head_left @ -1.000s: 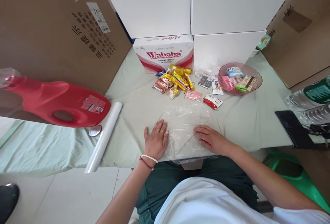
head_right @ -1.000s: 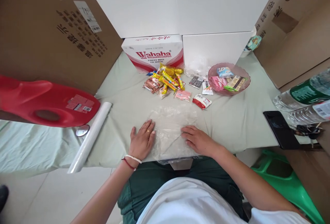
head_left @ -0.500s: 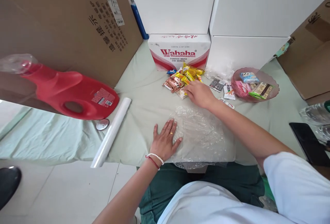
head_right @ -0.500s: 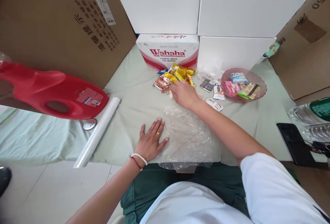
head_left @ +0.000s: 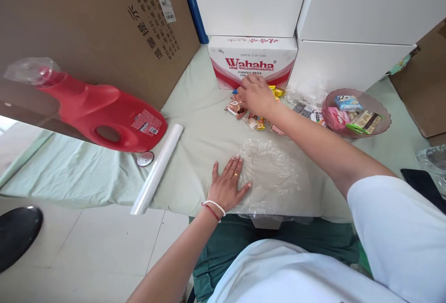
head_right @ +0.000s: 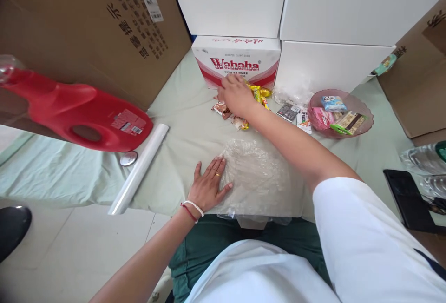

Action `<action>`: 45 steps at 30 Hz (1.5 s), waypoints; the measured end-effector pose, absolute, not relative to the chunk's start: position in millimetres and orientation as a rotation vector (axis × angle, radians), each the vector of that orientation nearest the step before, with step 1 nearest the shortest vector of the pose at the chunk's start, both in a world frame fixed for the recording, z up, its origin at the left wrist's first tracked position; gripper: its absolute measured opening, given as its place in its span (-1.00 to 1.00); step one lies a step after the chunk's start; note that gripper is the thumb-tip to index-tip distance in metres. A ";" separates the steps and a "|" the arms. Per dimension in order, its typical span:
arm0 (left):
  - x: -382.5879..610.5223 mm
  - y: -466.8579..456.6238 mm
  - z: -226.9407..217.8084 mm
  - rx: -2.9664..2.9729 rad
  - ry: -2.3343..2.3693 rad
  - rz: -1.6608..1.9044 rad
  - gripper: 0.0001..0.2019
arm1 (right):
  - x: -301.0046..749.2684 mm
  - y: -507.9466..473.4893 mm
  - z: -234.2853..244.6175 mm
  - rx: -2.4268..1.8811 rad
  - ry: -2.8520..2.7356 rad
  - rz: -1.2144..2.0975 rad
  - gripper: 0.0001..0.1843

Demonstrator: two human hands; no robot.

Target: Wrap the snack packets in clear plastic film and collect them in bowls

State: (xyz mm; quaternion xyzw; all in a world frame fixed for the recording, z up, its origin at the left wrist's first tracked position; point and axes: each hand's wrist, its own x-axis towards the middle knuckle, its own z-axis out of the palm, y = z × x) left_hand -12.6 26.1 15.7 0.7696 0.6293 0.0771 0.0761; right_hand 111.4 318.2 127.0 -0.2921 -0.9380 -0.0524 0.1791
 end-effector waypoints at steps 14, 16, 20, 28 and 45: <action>-9.1 27.1 14.5 2.337 1.939 0.056 -0.05 | 259.0 115.9 46.1 -0.435 -2.783 0.634 -0.56; -9.0 26.8 13.4 2.332 1.931 0.040 -0.01 | 265.9 108.5 47.0 -0.605 -2.815 0.646 -0.48; -10.7 26.7 9.8 2.327 1.932 0.051 0.05 | 266.5 96.6 52.0 -0.885 -2.856 0.511 -0.75; -11.1 27.8 8.5 2.265 1.943 0.028 0.15 | 316.1 101.6 53.7 -1.128 -2.754 0.506 -0.94; -2.6 28.4 14.6 2.238 2.021 0.038 -0.32 | 226.9 117.6 99.0 -0.873 -3.048 0.607 -0.91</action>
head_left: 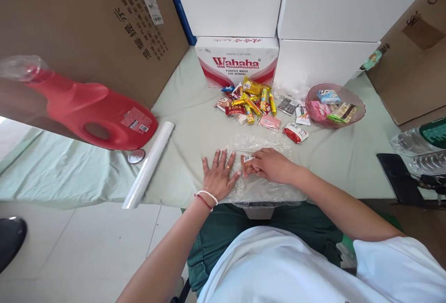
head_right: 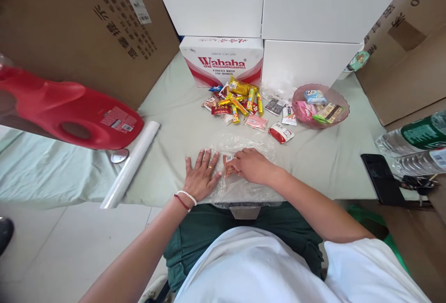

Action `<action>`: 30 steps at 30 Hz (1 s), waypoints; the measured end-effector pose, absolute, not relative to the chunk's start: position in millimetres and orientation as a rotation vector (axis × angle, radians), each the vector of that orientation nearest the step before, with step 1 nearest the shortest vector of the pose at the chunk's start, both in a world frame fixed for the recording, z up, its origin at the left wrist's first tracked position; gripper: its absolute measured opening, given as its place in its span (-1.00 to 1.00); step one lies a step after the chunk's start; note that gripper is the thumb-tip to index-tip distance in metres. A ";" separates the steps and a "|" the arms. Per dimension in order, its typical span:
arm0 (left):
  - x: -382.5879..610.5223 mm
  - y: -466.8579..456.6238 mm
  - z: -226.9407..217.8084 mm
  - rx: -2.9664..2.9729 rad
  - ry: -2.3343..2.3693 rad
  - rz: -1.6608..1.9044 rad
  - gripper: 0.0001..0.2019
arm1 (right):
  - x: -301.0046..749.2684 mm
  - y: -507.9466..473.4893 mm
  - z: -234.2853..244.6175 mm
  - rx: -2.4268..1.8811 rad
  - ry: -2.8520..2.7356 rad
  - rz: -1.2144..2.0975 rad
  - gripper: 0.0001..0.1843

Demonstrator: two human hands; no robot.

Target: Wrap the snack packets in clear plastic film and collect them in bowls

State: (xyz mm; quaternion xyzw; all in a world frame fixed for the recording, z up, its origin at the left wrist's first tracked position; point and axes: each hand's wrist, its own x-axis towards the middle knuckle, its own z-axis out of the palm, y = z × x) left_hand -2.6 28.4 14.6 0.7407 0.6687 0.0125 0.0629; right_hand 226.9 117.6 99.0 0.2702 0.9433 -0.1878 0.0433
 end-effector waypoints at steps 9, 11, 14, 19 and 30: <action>1.3 29.1 14.5 2.203 2.046 0.141 -0.39 | 230.3 91.2 70.9 1.022 2.889 -0.479 -0.74; -1.5 29.0 13.0 2.195 2.028 0.188 -0.40 | 234.2 85.4 68.4 1.034 2.941 -0.522 -0.73; -11.7 27.2 9.5 2.152 2.000 0.345 -0.42 | 255.2 72.5 68.0 1.068 3.085 -0.716 -0.82; -33.5 17.7 4.7 2.153 2.062 0.806 -0.51 | 307.4 33.0 58.9 1.048 3.196 -0.931 -0.65; -49.8 -2.9 25.6 2.483 1.476 0.401 -0.32 | 324.2 18.5 41.5 1.290 3.190 -0.976 -0.78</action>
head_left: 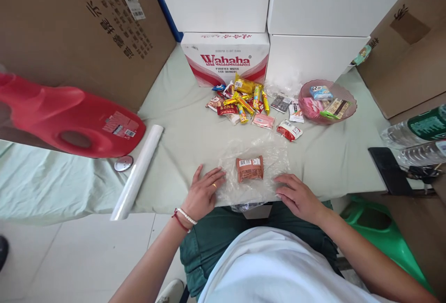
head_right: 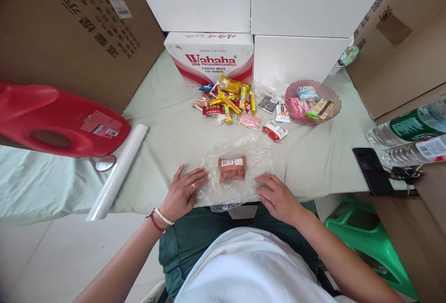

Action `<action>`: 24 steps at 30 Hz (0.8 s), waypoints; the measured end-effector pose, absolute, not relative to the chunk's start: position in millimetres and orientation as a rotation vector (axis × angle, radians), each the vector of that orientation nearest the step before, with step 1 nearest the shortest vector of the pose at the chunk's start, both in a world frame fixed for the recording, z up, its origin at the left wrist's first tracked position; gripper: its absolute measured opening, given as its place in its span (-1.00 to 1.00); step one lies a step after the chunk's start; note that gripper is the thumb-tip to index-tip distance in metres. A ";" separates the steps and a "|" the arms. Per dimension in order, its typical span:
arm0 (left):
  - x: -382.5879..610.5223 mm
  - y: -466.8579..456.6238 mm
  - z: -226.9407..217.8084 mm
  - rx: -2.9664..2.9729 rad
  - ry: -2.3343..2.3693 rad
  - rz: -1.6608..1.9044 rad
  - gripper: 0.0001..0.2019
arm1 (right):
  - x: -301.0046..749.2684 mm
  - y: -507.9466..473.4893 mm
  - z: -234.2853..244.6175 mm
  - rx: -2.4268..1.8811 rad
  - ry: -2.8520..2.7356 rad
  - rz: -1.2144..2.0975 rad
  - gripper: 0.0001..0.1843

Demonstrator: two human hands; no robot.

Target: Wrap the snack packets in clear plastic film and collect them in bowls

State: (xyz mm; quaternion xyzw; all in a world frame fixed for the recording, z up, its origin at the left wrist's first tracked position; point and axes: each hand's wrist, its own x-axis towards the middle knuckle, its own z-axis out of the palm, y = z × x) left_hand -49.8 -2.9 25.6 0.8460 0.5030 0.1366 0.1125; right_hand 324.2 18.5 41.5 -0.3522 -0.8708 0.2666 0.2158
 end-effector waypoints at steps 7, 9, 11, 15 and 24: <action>-48.1 -13.1 32.1 2.383 1.499 0.372 -0.50 | 321.3 50.1 74.6 -0.970 -2.371 1.017 -0.72; -43.1 -10.5 28.4 2.303 1.560 0.485 -0.76 | 319.4 60.1 79.2 -1.014 -2.355 1.080 -0.70; -38.8 -1.8 23.0 2.175 1.635 0.635 -0.69 | 317.3 72.8 79.9 -1.097 -2.331 1.115 -0.67; -37.0 30.5 11.6 1.870 1.961 0.862 -0.63 | 312.8 109.7 79.8 -1.396 -2.421 1.060 -0.71; -31.0 13.1 37.5 1.707 2.650 1.380 -0.81 | 240.3 190.6 100.4 -1.447 -2.759 0.427 -0.61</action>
